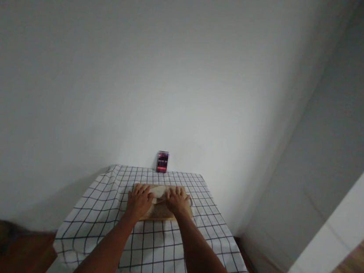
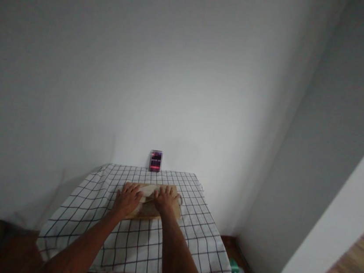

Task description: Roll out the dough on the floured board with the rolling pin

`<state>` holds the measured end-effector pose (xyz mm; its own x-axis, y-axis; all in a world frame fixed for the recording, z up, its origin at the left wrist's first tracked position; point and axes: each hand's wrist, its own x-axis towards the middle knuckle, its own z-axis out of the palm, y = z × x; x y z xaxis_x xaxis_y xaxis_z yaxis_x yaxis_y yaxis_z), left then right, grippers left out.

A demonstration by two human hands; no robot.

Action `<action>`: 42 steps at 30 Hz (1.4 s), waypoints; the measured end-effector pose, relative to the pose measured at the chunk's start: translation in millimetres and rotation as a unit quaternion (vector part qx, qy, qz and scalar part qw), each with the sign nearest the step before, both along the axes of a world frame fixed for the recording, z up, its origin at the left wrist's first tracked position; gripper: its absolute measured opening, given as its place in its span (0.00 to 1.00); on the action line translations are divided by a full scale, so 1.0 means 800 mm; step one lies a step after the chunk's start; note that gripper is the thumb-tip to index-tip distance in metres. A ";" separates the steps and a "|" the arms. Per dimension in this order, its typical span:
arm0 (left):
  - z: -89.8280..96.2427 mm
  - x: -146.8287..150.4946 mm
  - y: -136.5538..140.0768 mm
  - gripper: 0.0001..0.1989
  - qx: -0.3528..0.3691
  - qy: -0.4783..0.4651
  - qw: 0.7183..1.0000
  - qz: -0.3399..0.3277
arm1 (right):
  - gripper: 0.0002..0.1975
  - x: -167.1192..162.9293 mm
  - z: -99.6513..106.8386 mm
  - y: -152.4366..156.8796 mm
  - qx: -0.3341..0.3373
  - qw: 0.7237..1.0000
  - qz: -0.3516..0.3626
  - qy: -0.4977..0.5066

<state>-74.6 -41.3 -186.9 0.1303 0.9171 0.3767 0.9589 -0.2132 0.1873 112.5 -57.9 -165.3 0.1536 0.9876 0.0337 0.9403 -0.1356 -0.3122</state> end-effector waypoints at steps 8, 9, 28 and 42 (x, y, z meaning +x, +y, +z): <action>-0.005 0.012 0.087 0.32 0.007 0.010 1.000 0.002 | 0.30 0.010 -0.006 0.082 0.034 0.999 -0.007 -0.040; -0.005 0.015 0.102 0.33 0.008 0.015 1.000 0.003 | 0.30 0.011 -0.007 0.097 0.034 0.999 -0.014 -0.039; -0.014 0.031 0.207 0.36 -0.113 0.025 0.992 0.053 | 0.30 0.022 -0.022 0.196 0.055 0.998 -0.039 -0.010; 0.000 -0.004 0.055 0.29 -0.026 0.026 0.999 0.003 | 0.28 -0.013 -0.002 0.048 0.030 0.999 -0.011 -0.020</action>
